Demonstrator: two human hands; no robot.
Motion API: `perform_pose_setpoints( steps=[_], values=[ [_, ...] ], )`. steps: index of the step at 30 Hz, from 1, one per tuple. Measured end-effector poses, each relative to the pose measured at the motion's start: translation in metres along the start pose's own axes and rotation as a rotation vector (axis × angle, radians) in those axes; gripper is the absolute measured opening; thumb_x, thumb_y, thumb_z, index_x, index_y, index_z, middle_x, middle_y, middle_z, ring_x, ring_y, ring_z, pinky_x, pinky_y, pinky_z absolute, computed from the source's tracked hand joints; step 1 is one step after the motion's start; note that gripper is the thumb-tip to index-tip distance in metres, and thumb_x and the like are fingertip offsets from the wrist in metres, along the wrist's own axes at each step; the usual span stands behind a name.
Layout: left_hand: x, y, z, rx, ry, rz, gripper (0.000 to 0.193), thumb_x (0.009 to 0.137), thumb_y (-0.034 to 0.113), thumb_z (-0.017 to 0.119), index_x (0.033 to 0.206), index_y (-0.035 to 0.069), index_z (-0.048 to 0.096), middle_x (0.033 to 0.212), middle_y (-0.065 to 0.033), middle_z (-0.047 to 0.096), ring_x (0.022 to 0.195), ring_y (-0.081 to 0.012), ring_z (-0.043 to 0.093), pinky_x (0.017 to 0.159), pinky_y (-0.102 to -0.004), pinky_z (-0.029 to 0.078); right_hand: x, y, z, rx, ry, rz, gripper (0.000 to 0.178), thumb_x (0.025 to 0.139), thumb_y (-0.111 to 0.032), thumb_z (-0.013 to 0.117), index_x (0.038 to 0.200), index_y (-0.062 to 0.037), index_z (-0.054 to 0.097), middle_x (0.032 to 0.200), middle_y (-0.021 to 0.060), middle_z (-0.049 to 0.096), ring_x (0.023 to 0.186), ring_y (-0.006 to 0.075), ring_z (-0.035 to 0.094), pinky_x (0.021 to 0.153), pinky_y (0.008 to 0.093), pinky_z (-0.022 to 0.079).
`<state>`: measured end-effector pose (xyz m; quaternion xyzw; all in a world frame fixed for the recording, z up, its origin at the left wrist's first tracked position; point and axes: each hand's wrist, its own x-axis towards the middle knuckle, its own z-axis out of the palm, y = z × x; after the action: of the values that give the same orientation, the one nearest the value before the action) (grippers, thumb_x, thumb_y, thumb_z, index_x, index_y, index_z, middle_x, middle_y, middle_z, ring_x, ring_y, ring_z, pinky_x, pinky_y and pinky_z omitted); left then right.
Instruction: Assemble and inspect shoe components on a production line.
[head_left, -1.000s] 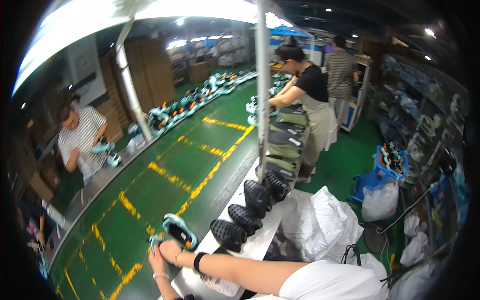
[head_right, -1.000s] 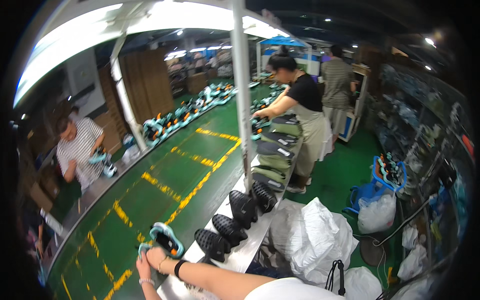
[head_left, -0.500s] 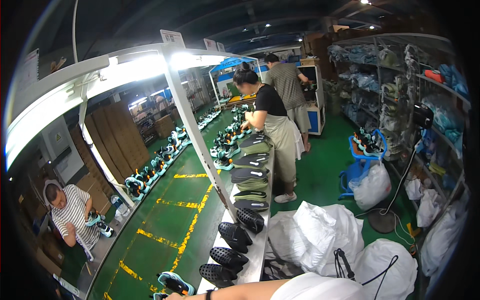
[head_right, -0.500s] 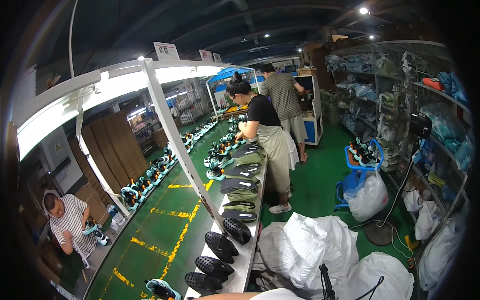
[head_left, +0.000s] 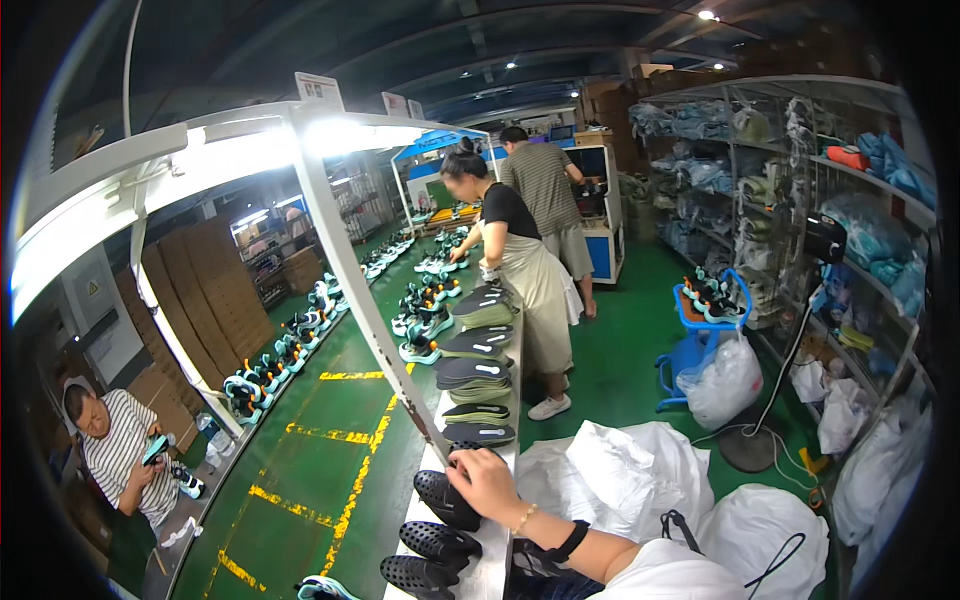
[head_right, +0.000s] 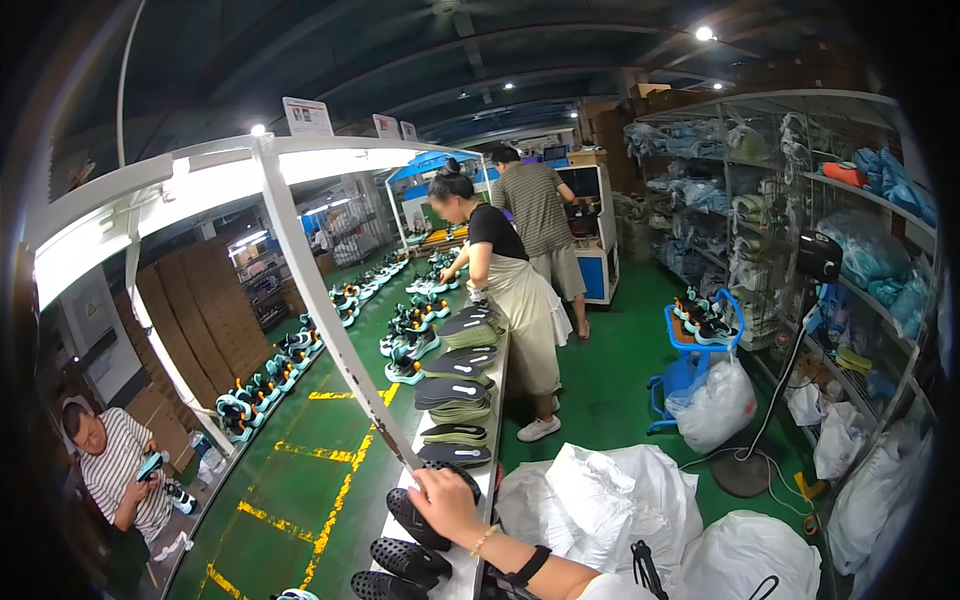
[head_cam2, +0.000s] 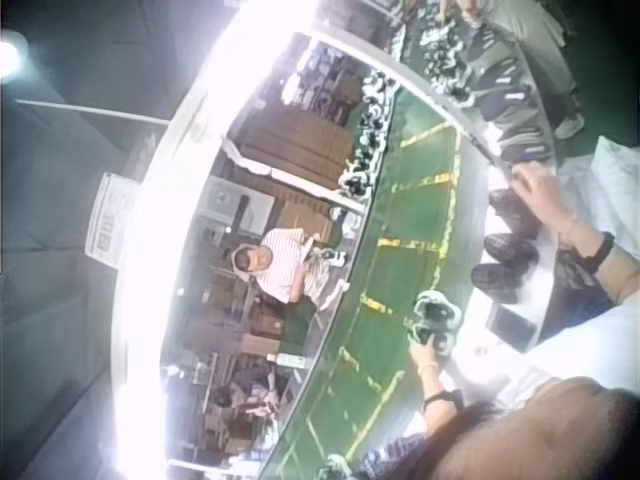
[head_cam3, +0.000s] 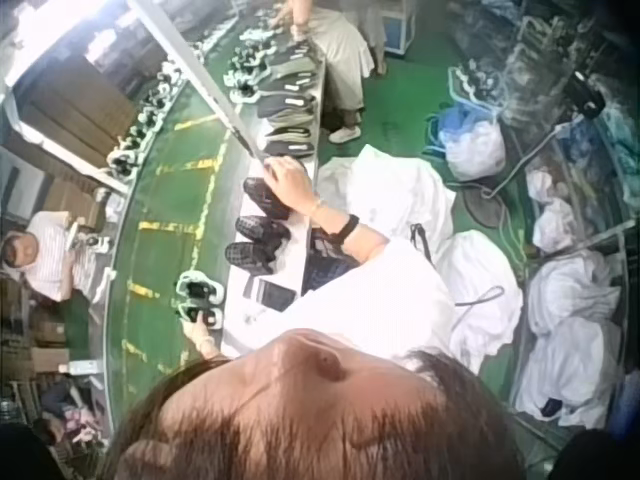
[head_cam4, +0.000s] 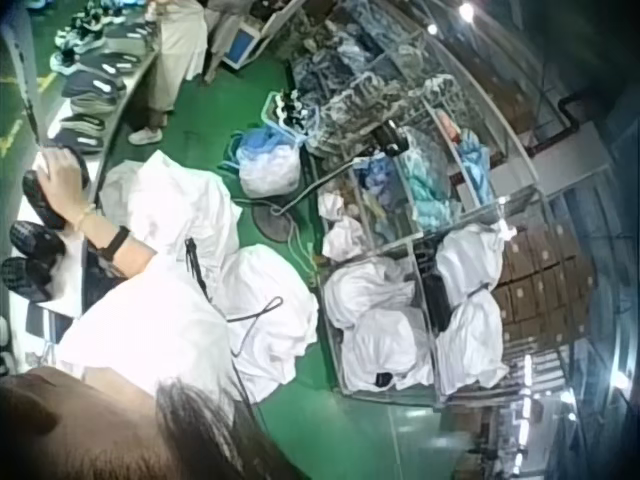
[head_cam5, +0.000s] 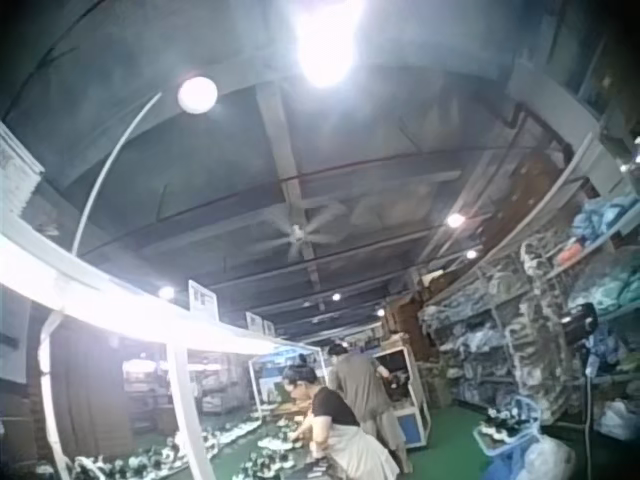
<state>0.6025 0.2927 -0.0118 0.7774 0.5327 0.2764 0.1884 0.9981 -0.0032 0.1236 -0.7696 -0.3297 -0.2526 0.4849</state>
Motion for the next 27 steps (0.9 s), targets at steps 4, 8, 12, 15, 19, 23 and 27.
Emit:
perform_pose_setpoints(
  steps=[4,8,12,15,19,23,27],
  values=[
    [0.014,0.000,0.010,-0.012,-0.041,-0.006,0.073,0.069,0.021,0.079,0.129,-0.004,0.045,0.123,-0.0219,0.055,0.108,-0.0321,0.056,0.094,-0.0365,0.043,-0.015,0.056,0.004,-0.096,-0.055,0.031,0.036,0.085,-0.031,0.060,0.107,-0.0023,0.056,0.105,0.0140,0.060,0.103,0.0299,0.054,0.090,0.0393,0.041],
    [0.039,-0.018,0.029,-0.170,-0.032,-0.004,0.072,0.068,0.017,0.080,0.128,-0.003,0.046,0.120,-0.0169,0.057,0.102,-0.0277,0.057,0.091,-0.0346,0.044,-0.033,0.079,0.021,-0.157,-0.150,-0.001,0.044,0.084,-0.031,0.061,0.115,-0.0006,0.054,0.119,0.0165,0.055,0.115,0.0320,0.049,0.099,0.0388,0.038],
    [0.077,-0.035,0.028,-0.467,-0.085,0.036,0.058,0.067,0.007,0.080,0.116,-0.003,0.050,0.105,-0.0098,0.057,0.093,-0.0209,0.053,0.084,-0.0347,0.047,-0.034,0.102,0.029,-0.108,-0.110,0.103,0.047,0.084,-0.030,0.062,0.118,-0.0002,0.052,0.127,0.0182,0.051,0.119,0.0332,0.046,0.101,0.0397,0.037],
    [0.040,0.043,0.025,-0.067,0.543,0.255,0.037,0.078,0.011,0.070,0.108,-0.004,0.053,0.099,-0.0115,0.059,0.086,-0.0230,0.054,0.081,-0.0360,0.047,-0.038,0.120,0.032,-0.122,-0.131,0.166,0.051,0.082,-0.032,0.064,0.121,-0.0008,0.050,0.129,0.0203,0.049,0.122,0.0340,0.045,0.101,0.0399,0.037],
    [0.009,0.126,0.014,-0.322,0.169,0.250,0.027,0.091,0.018,0.047,0.090,-0.006,0.060,0.087,-0.0198,0.062,0.080,-0.0308,0.057,0.073,-0.0387,0.046,-0.040,0.127,0.033,-0.109,-0.152,0.147,0.060,0.077,-0.029,0.070,0.124,-0.0020,0.047,0.132,0.0228,0.046,0.122,0.0358,0.045,0.102,0.0398,0.037],
    [0.011,0.131,0.022,0.060,0.041,0.314,0.029,0.090,0.018,0.046,0.087,-0.006,0.061,0.089,-0.0255,0.063,0.079,-0.0386,0.058,0.076,-0.0410,0.046,-0.039,0.125,0.033,-0.094,-0.161,0.205,0.067,0.075,-0.029,0.073,0.127,-0.0013,0.043,0.133,0.0242,0.045,0.122,0.0366,0.045,0.100,0.0404,0.038],
    [0.038,0.094,0.059,0.119,0.102,0.187,0.015,0.079,0.008,0.059,0.077,-0.007,0.061,0.078,-0.0257,0.063,0.077,-0.0414,0.061,0.070,-0.0466,0.049,-0.037,0.126,0.033,-0.127,-0.200,0.196,0.066,0.075,-0.031,0.072,0.126,0.0009,0.043,0.130,0.0245,0.047,0.119,0.0374,0.047,0.099,0.0400,0.040]
  ],
)
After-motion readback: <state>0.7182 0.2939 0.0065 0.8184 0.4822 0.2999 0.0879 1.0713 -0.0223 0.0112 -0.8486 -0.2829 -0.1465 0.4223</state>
